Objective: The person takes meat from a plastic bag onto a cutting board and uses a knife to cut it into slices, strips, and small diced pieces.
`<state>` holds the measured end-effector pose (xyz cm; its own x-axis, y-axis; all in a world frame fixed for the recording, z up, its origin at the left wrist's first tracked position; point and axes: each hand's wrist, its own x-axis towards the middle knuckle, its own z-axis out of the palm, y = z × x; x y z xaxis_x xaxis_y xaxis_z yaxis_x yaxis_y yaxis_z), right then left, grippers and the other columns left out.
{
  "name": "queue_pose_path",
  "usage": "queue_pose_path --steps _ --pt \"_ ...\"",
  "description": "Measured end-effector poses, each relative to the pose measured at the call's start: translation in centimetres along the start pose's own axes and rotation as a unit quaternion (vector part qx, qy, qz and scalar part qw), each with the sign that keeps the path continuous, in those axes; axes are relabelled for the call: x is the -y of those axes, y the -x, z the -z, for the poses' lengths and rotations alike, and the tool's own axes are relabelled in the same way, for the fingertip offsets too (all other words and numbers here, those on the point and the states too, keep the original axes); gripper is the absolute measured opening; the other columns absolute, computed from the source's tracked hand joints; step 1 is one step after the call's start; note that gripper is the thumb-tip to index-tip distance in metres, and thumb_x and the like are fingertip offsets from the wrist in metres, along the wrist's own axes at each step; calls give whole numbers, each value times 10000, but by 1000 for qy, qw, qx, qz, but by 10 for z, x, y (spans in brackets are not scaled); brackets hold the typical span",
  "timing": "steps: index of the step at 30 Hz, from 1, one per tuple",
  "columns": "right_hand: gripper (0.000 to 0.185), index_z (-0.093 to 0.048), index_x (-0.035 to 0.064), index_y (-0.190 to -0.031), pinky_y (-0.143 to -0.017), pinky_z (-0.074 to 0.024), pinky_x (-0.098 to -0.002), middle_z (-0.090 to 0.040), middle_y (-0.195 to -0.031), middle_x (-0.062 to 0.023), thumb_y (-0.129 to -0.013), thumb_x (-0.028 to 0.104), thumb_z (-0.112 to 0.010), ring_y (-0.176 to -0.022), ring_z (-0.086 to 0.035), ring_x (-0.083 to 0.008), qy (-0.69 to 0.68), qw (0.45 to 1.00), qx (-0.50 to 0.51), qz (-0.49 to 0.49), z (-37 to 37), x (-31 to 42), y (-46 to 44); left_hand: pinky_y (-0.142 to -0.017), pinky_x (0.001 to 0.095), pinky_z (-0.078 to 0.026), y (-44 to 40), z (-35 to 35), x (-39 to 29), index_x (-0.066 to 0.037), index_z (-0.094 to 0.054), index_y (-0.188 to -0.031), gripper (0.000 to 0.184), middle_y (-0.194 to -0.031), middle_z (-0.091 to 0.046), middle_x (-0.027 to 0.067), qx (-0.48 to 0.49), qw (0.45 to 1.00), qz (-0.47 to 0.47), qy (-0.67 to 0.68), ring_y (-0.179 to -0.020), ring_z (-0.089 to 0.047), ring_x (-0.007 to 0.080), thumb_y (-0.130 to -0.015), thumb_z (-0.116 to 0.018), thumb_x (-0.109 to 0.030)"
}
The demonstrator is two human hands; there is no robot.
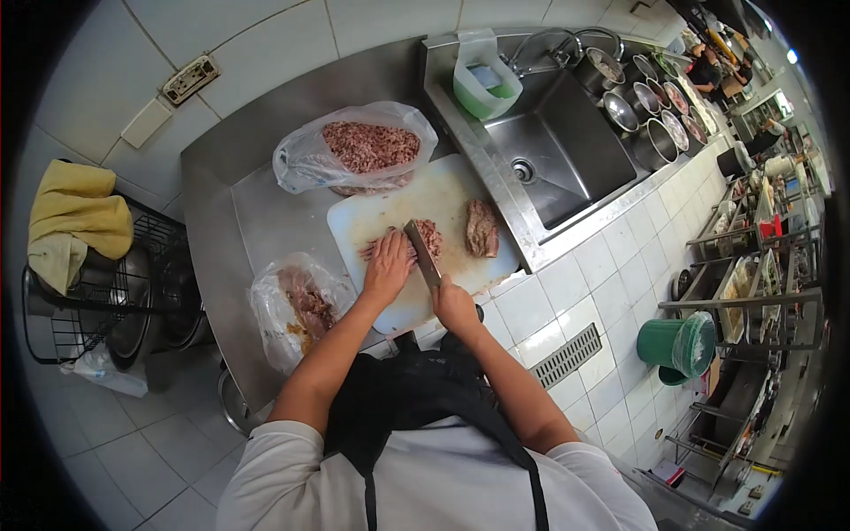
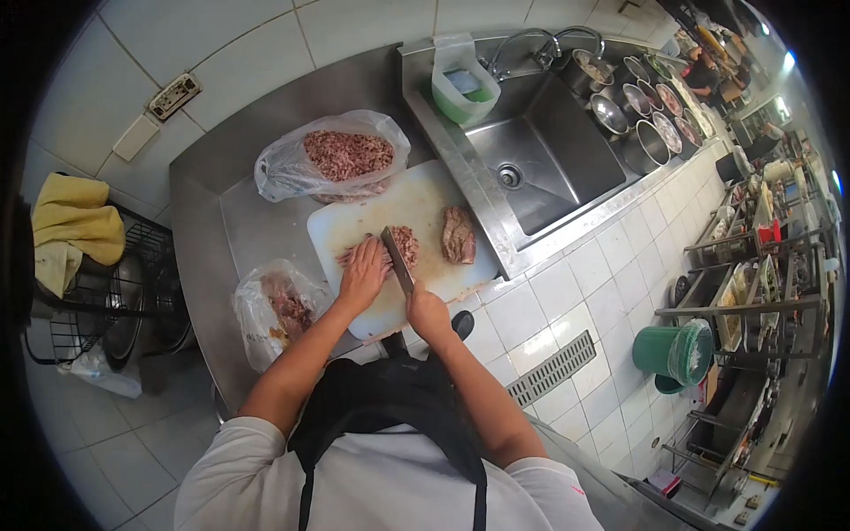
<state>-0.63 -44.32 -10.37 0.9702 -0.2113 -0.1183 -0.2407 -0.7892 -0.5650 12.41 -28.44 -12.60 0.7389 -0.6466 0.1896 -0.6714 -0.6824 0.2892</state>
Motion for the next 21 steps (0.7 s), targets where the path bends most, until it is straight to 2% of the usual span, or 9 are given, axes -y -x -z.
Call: queue_pose_path --steps 5,8,14,17,21 --pt "216 -536 -27 -981 -667 -564 -574 -686 -745 -291 -990 180 -600 -707 -697 -484 -24 1000 -16 5 10 -4 -6 -1240 510 -292 -13 40 -6 42 -502 -1448 714 -1548 -429 240 -9 999 38 8 -1470 -383 402 -900 -742 -349" --pt "201 -531 -18 -962 -652 -562 -571 -682 -734 -288 -989 170 -596 -694 -695 -480 -8 999 -37 -1 17 6 -6 -1252 507 -276 -13 31 7 38 -508 -1445 743 -1553 -422 249 38 998 36 43 -1476 -373 411 -886 -757 -385" --pt "162 -525 -3 -927 -565 -557 -543 -669 -675 -263 -980 139 -584 -621 -692 -447 28 998 -56 10 30 27 5 -1248 502 -290 -5 37 0 56 -512 -1425 688 -1531 -446 262 48 995 23 80 -1441 -416 420 -916 -730 -351" --pt "147 -534 -3 -928 -550 -563 -529 -666 -652 -248 -977 129 -574 -599 -694 -431 49 998 -44 19 28 33 8 -1231 511 -305 2 10 6 50 -473 -1452 655 -1491 -482 249 -9 999 20 43 -1431 -428 410 -936 -700 -282" --pt "129 -555 -13 -953 -542 -573 -501 -677 -652 -231 -966 114 -565 -584 -701 -406 68 997 -34 19 26 35 8 -1233 511 -293 1 13 1 68 -467 -1439 615 -1487 -474 260 -13 999 21 38 -1420 -431 412 -951 -665 -249"
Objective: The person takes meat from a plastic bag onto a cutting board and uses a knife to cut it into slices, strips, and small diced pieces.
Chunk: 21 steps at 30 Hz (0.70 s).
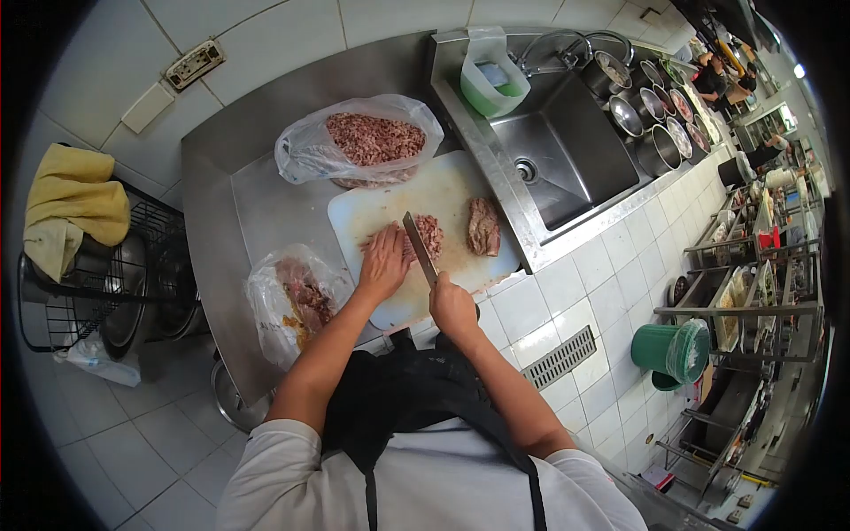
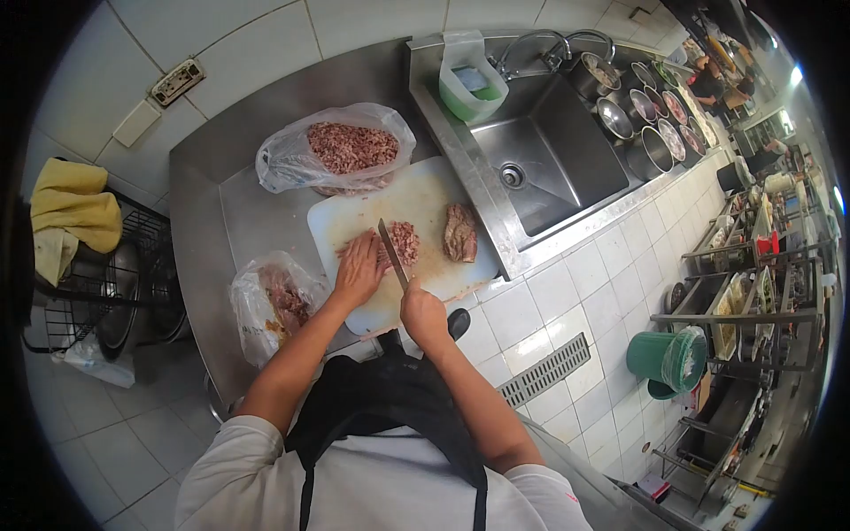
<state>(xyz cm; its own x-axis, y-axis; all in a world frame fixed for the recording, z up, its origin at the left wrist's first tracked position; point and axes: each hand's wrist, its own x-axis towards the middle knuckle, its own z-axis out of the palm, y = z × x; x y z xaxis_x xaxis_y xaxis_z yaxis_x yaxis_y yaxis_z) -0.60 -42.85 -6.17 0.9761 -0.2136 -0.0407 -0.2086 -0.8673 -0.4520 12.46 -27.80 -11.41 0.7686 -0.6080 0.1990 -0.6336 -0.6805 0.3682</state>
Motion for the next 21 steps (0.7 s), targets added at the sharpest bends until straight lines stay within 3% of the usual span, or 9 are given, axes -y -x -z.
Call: queue_pose_path --steps 6,12,18,21 --pt "117 -542 1 -949 -522 -573 -490 -684 -646 -214 -969 113 -572 -568 -708 -379 42 999 -9 14 -10 -1 0 -1231 511 -288 -5 2 -5 70 -478 -1423 615 -1490 -458 275 8 1000 4 -19 -1426 -409 423 -924 -671 -233" --pt "90 -547 -20 -953 -556 -583 -486 -693 -683 -226 -924 64 -560 -615 -720 -394 28 999 18 -7 -12 2 -6 -1246 497 -266 -6 -14 4 58 -494 -1435 645 -1509 -457 261 32 997 -4 -65 -1452 -387 398 -917 -673 -281" --pt "155 -525 -15 -987 -602 -581 -545 -692 -711 -268 -952 126 -578 -653 -714 -444 -29 999 24 -26 -35 -2 -35 -1233 503 -291 -7 -19 5 56 -506 -1415 611 -1489 -467 270 19 997 -15 -73 -1437 -404 410 -913 -672 -252" --pt "154 -522 -21 -993 -625 -598 -522 -700 -744 -278 -925 105 -581 -685 -727 -437 -43 999 -18 -29 -54 2 -66 -1229 511 -293 -5 -21 8 59 -486 -1423 624 -1488 -462 281 18 996 -24 -82 -1433 -404 424 -915 -670 -251"
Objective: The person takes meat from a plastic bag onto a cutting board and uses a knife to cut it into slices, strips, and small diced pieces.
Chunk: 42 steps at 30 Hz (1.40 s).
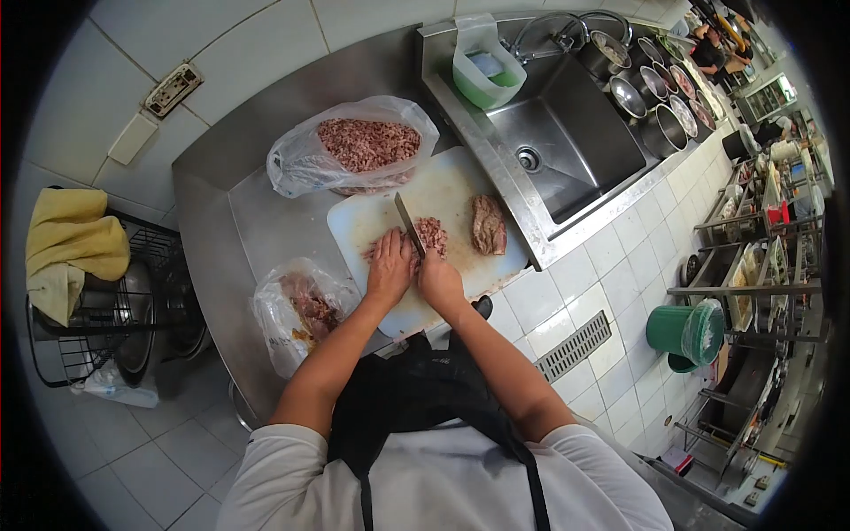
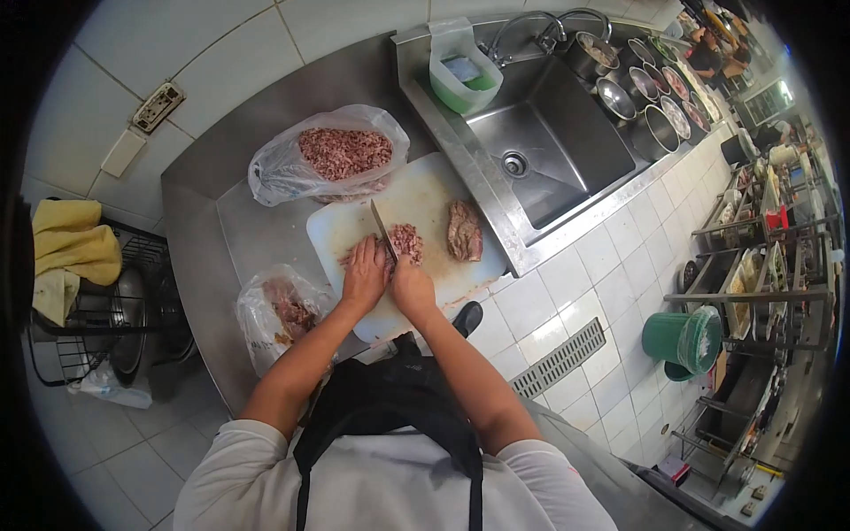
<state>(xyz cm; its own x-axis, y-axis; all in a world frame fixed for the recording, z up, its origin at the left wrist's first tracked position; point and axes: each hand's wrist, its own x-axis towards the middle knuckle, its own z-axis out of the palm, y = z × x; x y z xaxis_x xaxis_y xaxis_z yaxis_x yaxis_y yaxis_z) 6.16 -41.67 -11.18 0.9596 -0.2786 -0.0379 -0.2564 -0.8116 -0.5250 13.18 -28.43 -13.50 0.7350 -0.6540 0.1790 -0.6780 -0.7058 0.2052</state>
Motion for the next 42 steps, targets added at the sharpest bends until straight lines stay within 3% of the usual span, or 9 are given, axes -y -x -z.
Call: queue_pose_path --steps 5,8,14,27,33,36,39,42 --pt "181 -525 -15 -1030 -684 -594 -558 -711 -802 -298 -944 137 -571 -740 -726 -464 -31 999 28 -30 8 4 -17 -1244 525 -261 4 11 4 68 -433 -1459 670 -1535 -415 304 0 998 -23 62 -1457 -368 444 -932 -660 -276" --pt "196 -526 -21 -1041 -692 -582 -571 -709 -811 -306 -959 153 -563 -749 -718 -477 -49 998 28 -19 9 -1 -13 -1255 526 -241 0 39 -1 74 -423 -1470 702 -1558 -390 312 57 996 -24 67 -1478 -337 443 -945 -666 -325" --pt "199 -528 -30 -1034 -680 -560 -581 -694 -796 -313 -975 156 -566 -736 -698 -491 -47 998 40 7 26 -19 30 -1258 514 -239 4 14 3 73 -424 -1476 769 -1559 -395 301 36 999 -28 8 -1486 -335 427 -945 -681 -419" --pt "129 -534 -2 -914 -585 -561 -537 -673 -680 -262 -941 113 -585 -625 -692 -448 29 999 23 16 61 5 50 -1261 502 -258 6 30 5 101 -347 -1519 851 -1588 -358 298 58 993 1 101 -1500 -328 434 -906 -741 -339" --pt "306 -630 -106 -1162 -546 -575 -474 -694 -685 -228 -934 87 -565 -588 -709 -381 77 996 44 29 53 5 62 -1260 503 -261 6 25 4 118 -346 -1520 841 -1590 -350 302 58 995 9 77 -1499 -327 434 -913 -731 -319" --pt "407 -601 -140 -1269 -536 -582 -440 -702 -688 -211 -927 78 -563 -577 -715 -349 87 994 37 48 50 3 63 -1258 499 -262 6 23 5 132 -363 -1506 825 -1577 -367 304 49 998 -5 47 -1486 -340 433 -925 -709 -342" --pt "390 -600 -145 -1246 -533 -583 -425 -697 -678 -207 -920 66 -559 -582 -717 -351 104 993 36 51 47 5 61 -1256 490 -260 5 19 5 132 -391 -1493 808 -1562 -388 306 47 999 -18 8 -1475 -357 420 -929 -689 -366" --pt "263 -616 -110 -1117 -539 -587 -429 -695 -681 -210 -911 42 -555 -600 -723 -356 105 993 41 27 48 12 60 -1252 493 -263 5 15 6 134 -388 -1491 806 -1553 -392 304 39 999 -27 1 -1470 -359 421 -936 -678 -373"
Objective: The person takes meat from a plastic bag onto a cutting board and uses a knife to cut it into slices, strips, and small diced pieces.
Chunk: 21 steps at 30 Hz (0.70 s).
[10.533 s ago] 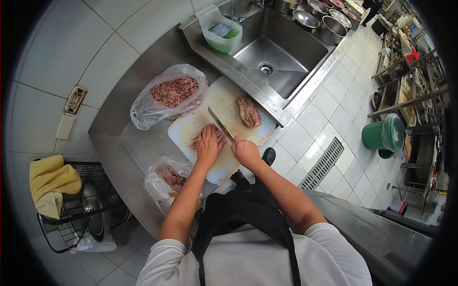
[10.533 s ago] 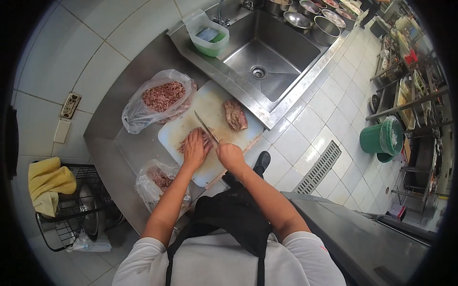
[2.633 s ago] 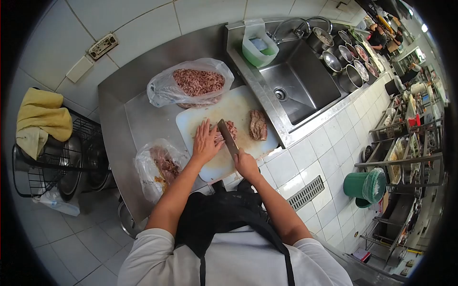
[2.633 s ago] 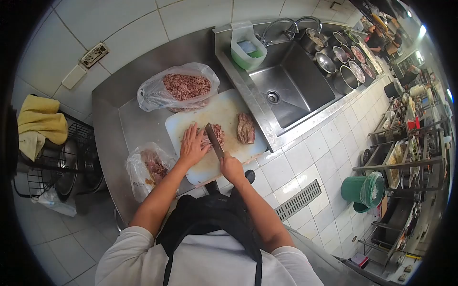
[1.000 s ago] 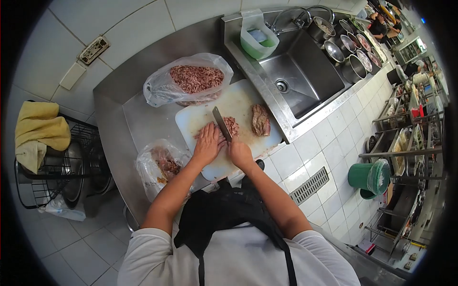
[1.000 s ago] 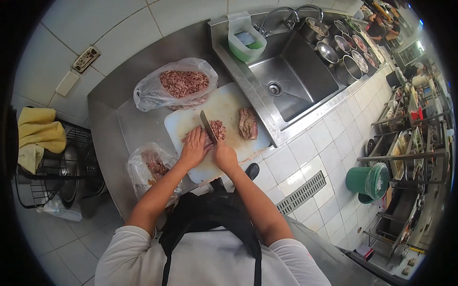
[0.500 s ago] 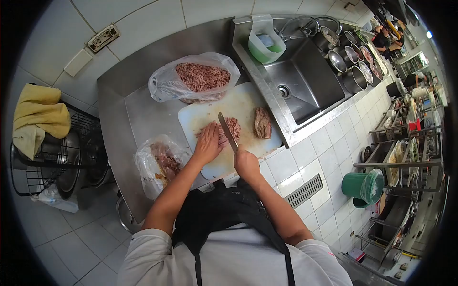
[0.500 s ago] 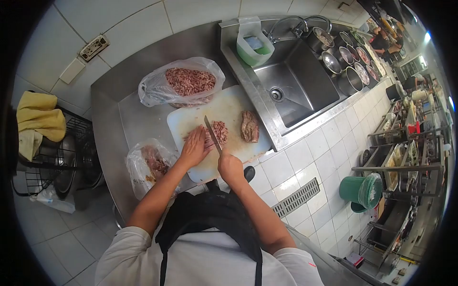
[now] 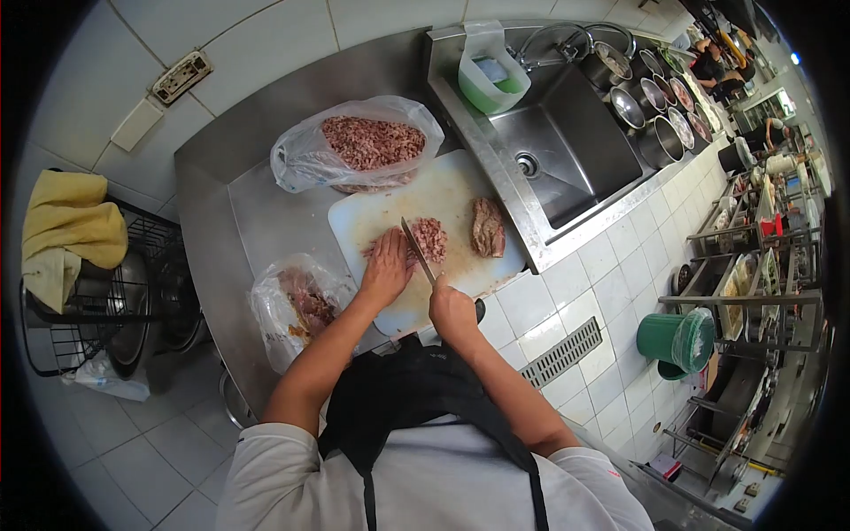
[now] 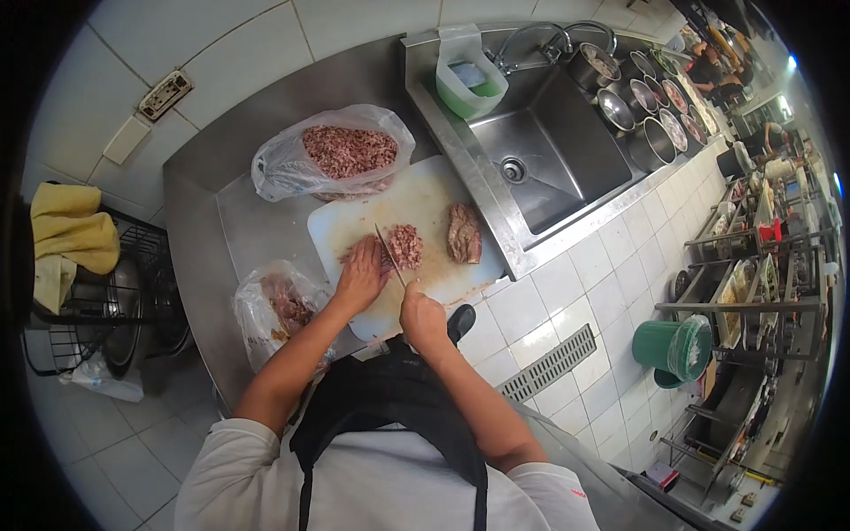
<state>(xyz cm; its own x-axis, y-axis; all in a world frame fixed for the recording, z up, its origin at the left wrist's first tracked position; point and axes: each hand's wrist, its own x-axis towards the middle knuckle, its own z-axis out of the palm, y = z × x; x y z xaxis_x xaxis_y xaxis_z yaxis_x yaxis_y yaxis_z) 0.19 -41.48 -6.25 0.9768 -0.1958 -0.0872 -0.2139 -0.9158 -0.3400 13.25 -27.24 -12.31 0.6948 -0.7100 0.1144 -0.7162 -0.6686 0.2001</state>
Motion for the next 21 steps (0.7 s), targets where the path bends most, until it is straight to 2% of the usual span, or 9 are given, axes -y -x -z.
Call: queue_pose_path --steps 3,6,11,15,21 --pt "104 -578 -45 -972 -551 -591 -447 -697 -694 -220 -902 30 -559 -615 -727 -370 -20 1000 -3 6 2 4 -8 -1244 502 -276 -1 -1 -1 146 -356 -1498 819 -1549 -386 305 6 1000 -5 -3 -1467 -358 430 -946 -672 -368" --pt "42 -530 2 -905 -559 -593 -460 -700 -707 -229 -898 26 -564 -621 -726 -386 -48 999 -18 -4 -6 3 -19 -1247 497 -273 -4 3 -1 143 -381 -1485 803 -1534 -407 304 10 999 -13 -28 -1455 -373 426 -935 -672 -365" --pt "77 -533 -8 -949 -590 -592 -504 -695 -708 -247 -905 49 -562 -633 -718 -423 -84 996 -36 -12 -32 4 -60 -1256 481 -263 -7 -10 2 130 -421 -1470 803 -1516 -433 300 -6 998 -18 -64 -1443 -389 417 -907 -685 -378" --pt "97 -528 -15 -966 -600 -583 -531 -681 -685 -263 -910 60 -555 -631 -708 -445 -102 993 -64 11 -37 -2 -57 -1248 491 -280 -3 -16 4 122 -369 -1500 806 -1545 -398 300 0 999 -20 -37 -1458 -368 426 -921 -685 -340" --pt "113 -518 -15 -987 -587 -575 -523 -701 -739 -254 -906 56 -552 -666 -718 -437 -86 996 26 -29 -27 -11 -9 -1248 492 -283 -5 -7 1 117 -364 -1500 800 -1555 -393 291 43 999 3 -29 -1464 -366 417 -917 -692 -322"
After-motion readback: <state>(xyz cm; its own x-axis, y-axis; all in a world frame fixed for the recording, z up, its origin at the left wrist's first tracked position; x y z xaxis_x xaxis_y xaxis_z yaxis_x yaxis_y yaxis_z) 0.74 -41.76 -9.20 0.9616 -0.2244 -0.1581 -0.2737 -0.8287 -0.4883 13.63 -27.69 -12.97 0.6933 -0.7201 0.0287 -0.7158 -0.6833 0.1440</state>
